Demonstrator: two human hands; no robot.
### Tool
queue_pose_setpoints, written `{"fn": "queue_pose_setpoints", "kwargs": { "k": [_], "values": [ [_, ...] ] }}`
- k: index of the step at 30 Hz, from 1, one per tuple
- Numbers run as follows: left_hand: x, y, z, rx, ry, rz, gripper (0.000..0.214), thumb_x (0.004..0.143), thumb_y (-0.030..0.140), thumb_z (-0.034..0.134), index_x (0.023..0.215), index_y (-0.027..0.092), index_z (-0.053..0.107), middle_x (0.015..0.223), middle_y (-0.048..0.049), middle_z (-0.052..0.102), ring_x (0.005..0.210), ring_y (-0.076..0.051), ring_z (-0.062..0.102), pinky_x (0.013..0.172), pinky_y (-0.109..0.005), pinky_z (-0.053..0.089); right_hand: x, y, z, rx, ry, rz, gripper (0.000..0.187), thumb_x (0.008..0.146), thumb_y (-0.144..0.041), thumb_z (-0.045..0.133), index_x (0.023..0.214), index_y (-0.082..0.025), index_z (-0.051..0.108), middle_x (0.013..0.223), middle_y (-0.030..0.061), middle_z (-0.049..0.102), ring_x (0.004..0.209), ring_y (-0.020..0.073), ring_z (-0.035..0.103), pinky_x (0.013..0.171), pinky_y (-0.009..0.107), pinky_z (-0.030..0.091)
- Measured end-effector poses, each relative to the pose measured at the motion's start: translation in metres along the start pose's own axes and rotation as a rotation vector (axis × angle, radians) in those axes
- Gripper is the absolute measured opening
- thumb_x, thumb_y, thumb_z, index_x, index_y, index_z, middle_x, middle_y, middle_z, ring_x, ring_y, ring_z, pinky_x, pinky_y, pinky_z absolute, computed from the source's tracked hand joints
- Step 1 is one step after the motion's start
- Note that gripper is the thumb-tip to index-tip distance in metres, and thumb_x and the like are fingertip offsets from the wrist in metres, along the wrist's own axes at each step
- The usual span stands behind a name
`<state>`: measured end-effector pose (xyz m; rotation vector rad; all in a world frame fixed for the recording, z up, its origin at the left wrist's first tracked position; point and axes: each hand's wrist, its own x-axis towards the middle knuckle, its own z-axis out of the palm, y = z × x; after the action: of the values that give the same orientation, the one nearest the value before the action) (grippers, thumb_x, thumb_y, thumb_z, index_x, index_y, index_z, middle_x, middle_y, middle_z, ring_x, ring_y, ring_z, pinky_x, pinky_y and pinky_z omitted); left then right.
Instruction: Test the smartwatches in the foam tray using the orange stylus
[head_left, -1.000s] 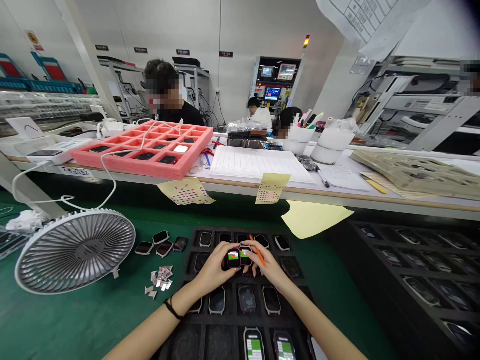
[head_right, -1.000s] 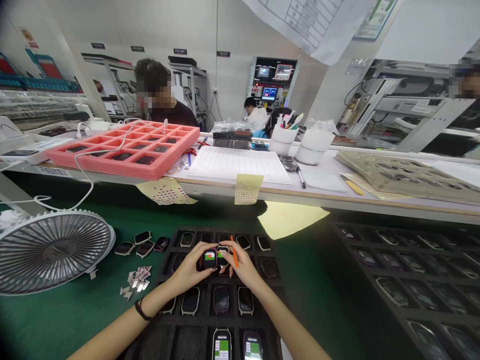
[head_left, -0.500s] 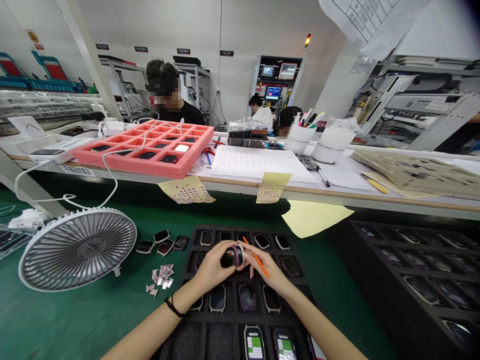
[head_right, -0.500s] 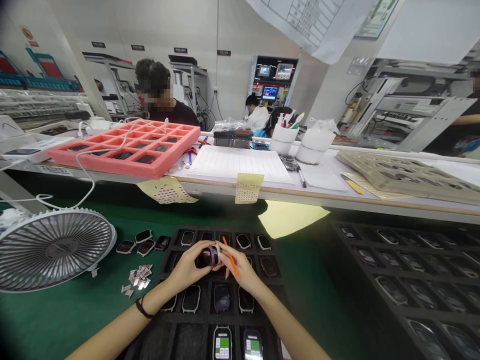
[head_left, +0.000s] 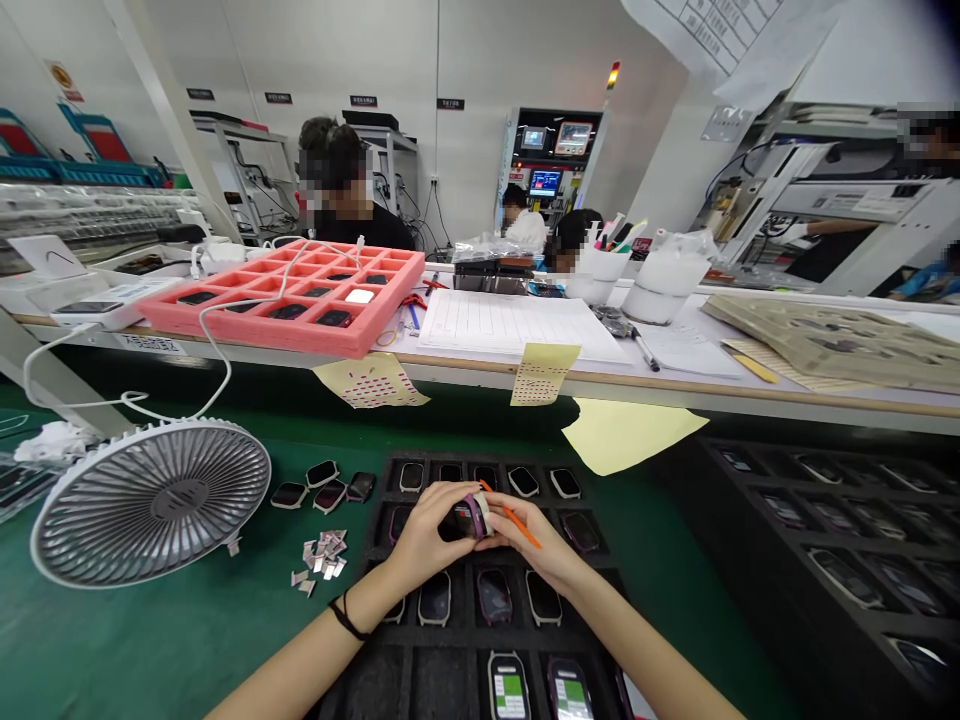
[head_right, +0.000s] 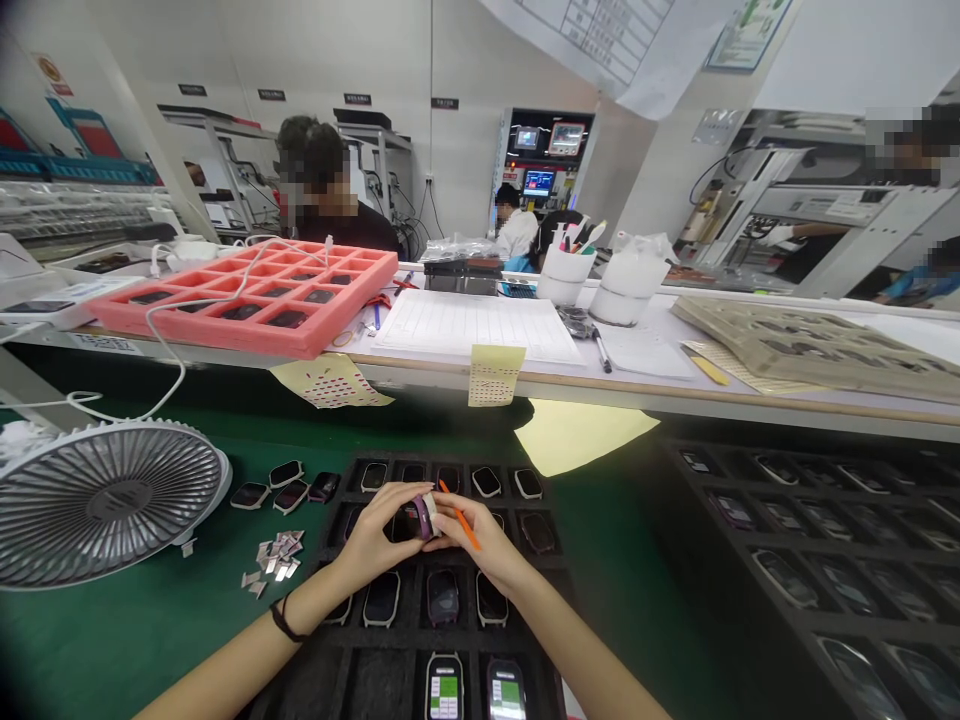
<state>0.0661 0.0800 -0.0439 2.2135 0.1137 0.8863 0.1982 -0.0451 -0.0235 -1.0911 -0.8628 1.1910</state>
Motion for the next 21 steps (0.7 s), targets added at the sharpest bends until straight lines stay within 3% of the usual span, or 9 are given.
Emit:
{"fn": "queue_pose_setpoints", "kwargs": {
  "k": [8,14,21],
  "values": [
    [0.001,0.002,0.0,0.035,0.038,0.022,0.058,0.063,0.005,0.063,0.117,0.024,0.054,0.116,-0.007,0.064,0.105,-0.026,0.057,0.091,-0.044,0.043,0.0,0.001,0.003,0.106,0.037,0.014,0.033,0.082,-0.034,0.064,0.114,-0.025,0.063,0.109,0.0066,0.065,0.099,0.0212,0.062,0.084,0.038,0.051],
    [-0.001,0.004,0.0,0.039,0.02,0.062,0.057,0.062,0.005,0.061,0.116,0.023,0.055,0.115,-0.007,0.065,0.105,-0.026,0.056,0.09,-0.044,0.043,-0.001,-0.003,0.01,0.167,-0.029,0.102,0.035,0.076,-0.033,0.071,0.107,-0.018,0.063,0.095,0.0072,0.068,0.087,0.0222,0.068,0.082,0.038,0.051],
    [-0.003,0.007,0.002,0.01,-0.009,0.054,0.062,0.06,0.002,0.06,0.118,0.024,0.053,0.118,-0.007,0.063,0.107,-0.027,0.056,0.092,-0.045,0.042,0.001,0.008,0.013,0.26,0.018,0.089,0.03,0.069,-0.025,0.076,0.095,-0.018,0.064,0.082,0.0025,0.068,0.077,0.0206,0.069,0.075,0.034,0.052]
  ]
}}
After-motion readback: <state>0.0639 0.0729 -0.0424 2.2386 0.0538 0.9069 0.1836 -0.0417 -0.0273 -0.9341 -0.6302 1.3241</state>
